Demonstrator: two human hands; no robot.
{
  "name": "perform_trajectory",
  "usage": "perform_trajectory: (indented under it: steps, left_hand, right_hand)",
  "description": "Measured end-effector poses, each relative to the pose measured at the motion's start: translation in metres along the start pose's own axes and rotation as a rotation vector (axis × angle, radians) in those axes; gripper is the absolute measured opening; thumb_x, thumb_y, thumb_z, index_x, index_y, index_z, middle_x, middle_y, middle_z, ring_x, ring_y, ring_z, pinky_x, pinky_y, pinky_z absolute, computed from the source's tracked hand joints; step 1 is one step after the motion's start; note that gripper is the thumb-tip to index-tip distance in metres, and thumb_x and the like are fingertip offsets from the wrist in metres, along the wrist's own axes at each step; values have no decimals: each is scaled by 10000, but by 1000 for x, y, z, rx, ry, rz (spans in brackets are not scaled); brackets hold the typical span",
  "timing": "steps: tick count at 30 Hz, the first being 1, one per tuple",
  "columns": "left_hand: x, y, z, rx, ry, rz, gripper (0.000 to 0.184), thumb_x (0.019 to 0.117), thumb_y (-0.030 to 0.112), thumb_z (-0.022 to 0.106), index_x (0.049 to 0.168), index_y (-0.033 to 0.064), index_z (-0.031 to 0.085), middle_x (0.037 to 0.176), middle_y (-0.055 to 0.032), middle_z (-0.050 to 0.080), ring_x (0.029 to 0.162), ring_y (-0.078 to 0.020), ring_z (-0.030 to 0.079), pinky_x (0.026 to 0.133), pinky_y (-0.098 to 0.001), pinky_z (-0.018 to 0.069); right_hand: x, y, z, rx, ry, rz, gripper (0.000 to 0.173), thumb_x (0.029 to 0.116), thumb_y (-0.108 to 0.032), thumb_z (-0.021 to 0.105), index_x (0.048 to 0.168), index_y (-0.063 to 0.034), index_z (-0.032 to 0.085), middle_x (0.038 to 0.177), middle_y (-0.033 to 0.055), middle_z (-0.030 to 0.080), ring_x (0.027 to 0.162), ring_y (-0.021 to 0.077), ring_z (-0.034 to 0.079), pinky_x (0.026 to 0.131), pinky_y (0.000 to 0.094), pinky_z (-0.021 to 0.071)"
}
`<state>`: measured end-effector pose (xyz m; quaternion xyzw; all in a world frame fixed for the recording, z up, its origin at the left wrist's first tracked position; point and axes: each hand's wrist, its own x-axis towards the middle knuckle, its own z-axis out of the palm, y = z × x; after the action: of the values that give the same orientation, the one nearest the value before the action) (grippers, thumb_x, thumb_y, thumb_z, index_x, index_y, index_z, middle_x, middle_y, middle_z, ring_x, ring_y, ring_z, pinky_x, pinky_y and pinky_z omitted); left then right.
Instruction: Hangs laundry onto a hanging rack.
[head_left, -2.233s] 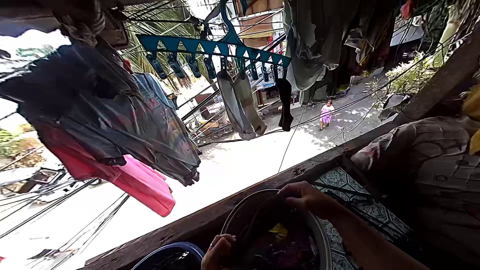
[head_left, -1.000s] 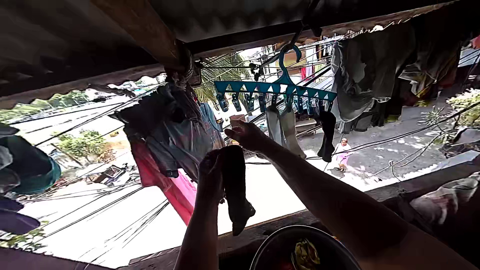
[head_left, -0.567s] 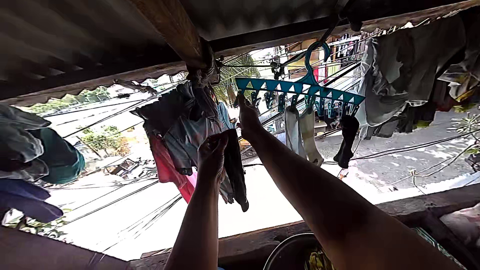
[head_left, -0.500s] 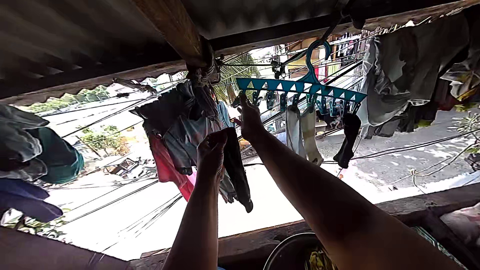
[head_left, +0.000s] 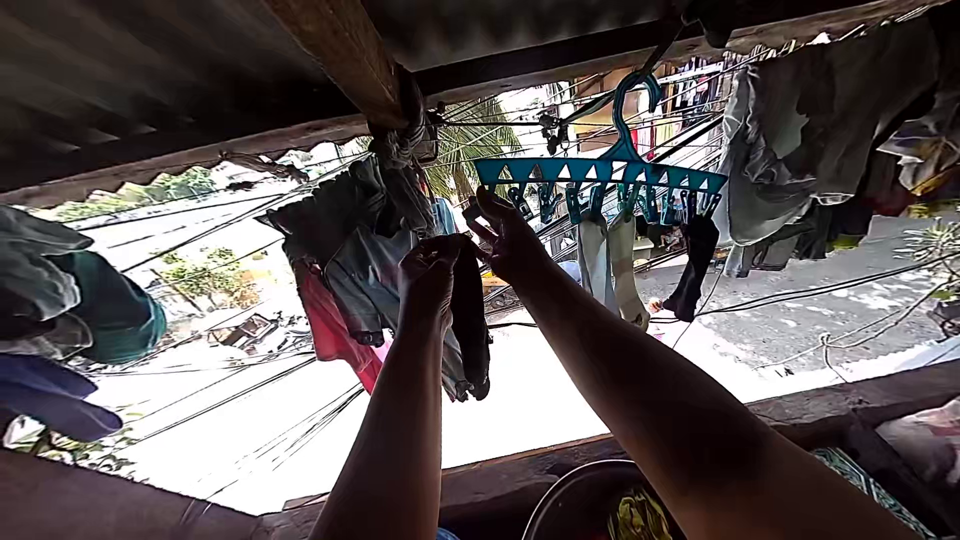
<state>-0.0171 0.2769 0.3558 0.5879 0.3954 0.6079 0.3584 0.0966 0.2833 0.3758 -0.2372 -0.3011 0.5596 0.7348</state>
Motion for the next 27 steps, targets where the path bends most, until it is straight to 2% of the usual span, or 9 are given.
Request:
perform_trajectory:
  steps: [4,7,10,14,19,21,23,25,27]
  left_hand:
    - [0,0,7,19,-47,-56,147,1041,151,583,1146,61,634,1015,-68,639,893,-113,619,818,-335,532]
    - [-2,2,14,-31,-88,-101,135,1047,145,564,1144,82,634,1033,-72,644,916,-137,627,817,-363,536]
    - [-2,4,19,-135,-128,-203,134,1060,148,519,1140,106,619,961,-49,643,843,-133,642,746,-333,557]
    - [-3,5,25,-239,-188,-398,161,1059,186,507,1194,147,585,925,-41,643,799,-154,651,682,-360,571]
    - [-13,16,34,-244,-174,-524,245,1063,276,492,1292,215,554,992,-60,642,848,-199,650,700,-424,555]
    - [-13,10,37,-257,-162,-525,249,1065,283,490,1298,217,547,1004,-57,639,854,-191,651,712,-414,559]
    - [-14,3,39,-277,-144,-504,276,1065,280,503,1330,202,525,1069,-66,621,896,-189,634,749,-404,545]
    - [-15,-6,37,-271,-156,-463,318,1068,302,510,1369,199,507,1149,-72,612,951,-183,628,787,-397,541]
    - [-15,-13,35,-224,-158,-419,319,1065,326,518,1358,199,521,1117,-52,626,920,-155,634,761,-361,544]
  right_hand:
    - [-3,1,-12,-48,27,18,473,1015,-297,637,1443,-145,505,1474,99,521,1346,263,500,1007,495,469]
    - [-5,4,-17,-65,64,4,437,1005,-252,655,1393,-92,533,1365,123,567,1189,241,573,929,432,510]
    - [-9,4,-26,-107,43,20,389,1016,-265,634,1344,-72,553,1244,108,601,1054,188,603,860,370,528]
    - [-15,0,-35,-162,48,51,312,1017,-271,621,1270,-90,603,1043,80,641,864,162,622,732,366,542]
    - [-20,0,-44,-154,30,82,346,980,-228,686,1276,-69,602,993,106,665,796,180,648,702,379,570]
    - [-23,-2,-47,-179,18,84,339,983,-223,686,1272,-66,604,982,104,667,783,172,652,696,366,574]
    - [-28,-3,-51,-245,-11,55,382,986,-208,682,1332,-77,588,1055,121,663,840,180,648,735,372,567]
    - [-39,-7,-58,-358,-21,58,515,991,-254,679,1461,-124,513,1230,150,637,999,219,638,830,416,545]
    - [-53,-8,-72,-479,-44,64,584,1011,-286,656,1532,-135,440,1396,158,587,1218,266,586,981,490,490]
